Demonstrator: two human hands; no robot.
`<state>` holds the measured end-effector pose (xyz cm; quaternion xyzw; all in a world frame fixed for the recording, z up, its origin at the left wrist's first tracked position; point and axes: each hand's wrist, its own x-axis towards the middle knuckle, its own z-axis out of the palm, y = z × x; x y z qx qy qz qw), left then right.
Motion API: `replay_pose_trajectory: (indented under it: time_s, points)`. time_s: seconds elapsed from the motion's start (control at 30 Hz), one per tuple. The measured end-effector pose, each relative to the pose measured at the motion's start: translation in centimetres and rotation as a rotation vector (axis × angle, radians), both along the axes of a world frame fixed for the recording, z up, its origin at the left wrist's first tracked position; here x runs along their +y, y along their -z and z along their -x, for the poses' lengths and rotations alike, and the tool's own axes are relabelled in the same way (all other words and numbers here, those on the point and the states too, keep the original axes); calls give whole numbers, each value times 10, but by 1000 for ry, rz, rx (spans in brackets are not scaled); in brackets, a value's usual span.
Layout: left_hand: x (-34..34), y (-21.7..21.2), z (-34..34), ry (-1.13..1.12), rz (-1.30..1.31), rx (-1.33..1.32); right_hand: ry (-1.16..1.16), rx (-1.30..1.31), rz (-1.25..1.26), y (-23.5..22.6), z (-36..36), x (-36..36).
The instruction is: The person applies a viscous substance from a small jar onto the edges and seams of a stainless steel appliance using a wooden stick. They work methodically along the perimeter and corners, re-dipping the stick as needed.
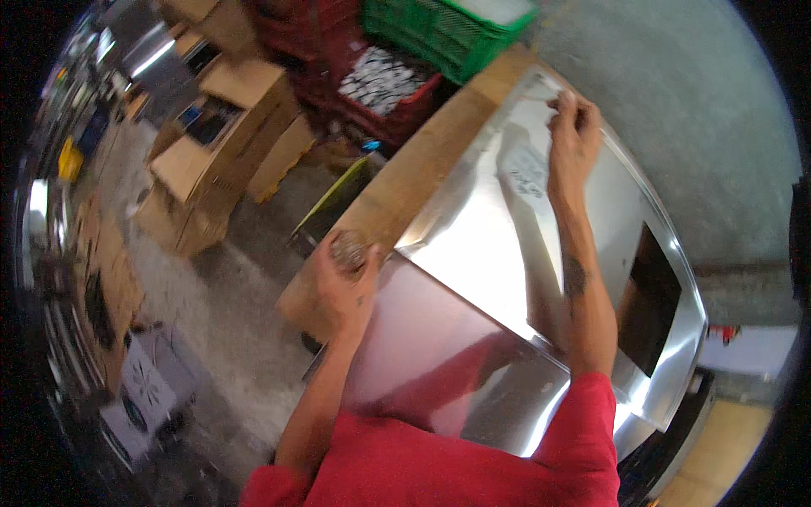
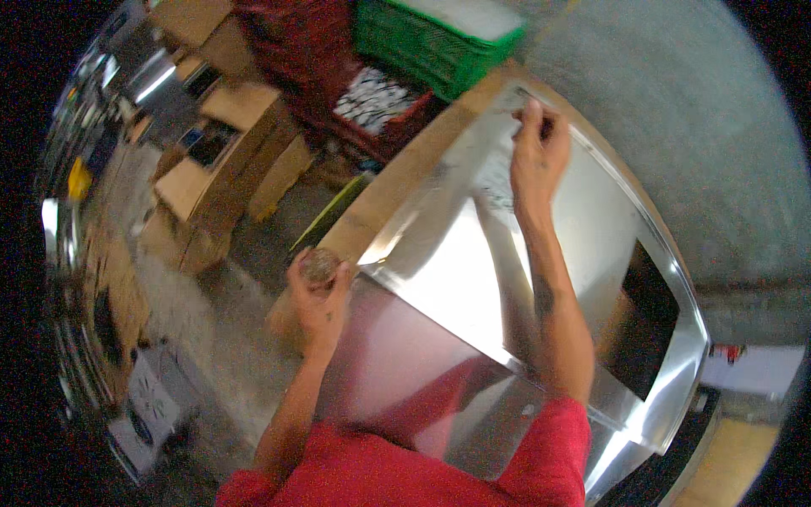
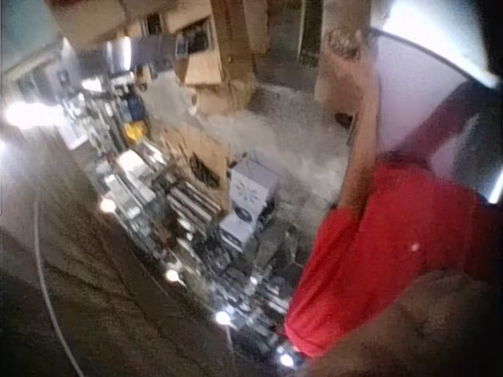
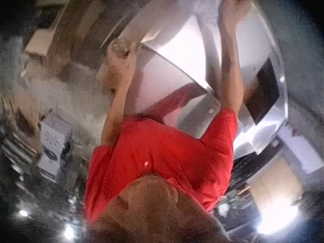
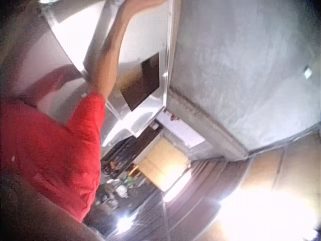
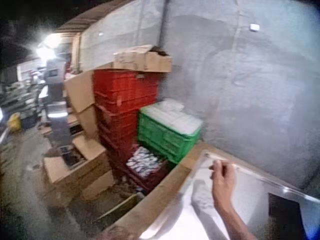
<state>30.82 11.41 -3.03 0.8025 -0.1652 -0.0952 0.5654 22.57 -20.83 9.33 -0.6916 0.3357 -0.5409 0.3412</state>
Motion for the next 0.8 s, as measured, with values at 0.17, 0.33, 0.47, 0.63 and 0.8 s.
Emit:
replay_pose_trajectory:
  time_s: [0.17, 0.33, 0.47, 0.63, 0.8]
  points:
    - [-3, 1, 3, 51, 70, -78, -302, 261, -67, -21, 27, 159]
    - [-2, 3, 3, 88, 134, -221, -590, 392, 208, 5, 17, 220]
    - [1, 9, 1, 118, 192, -209, -565, 504, 349, 17, 0, 228]
    - [-1, 18, 2, 119, 217, -223, -579, 604, 365, 27, -11, 223]
    - [1, 21, -1, 132, 229, -246, -592, 631, 370, 28, -14, 224]
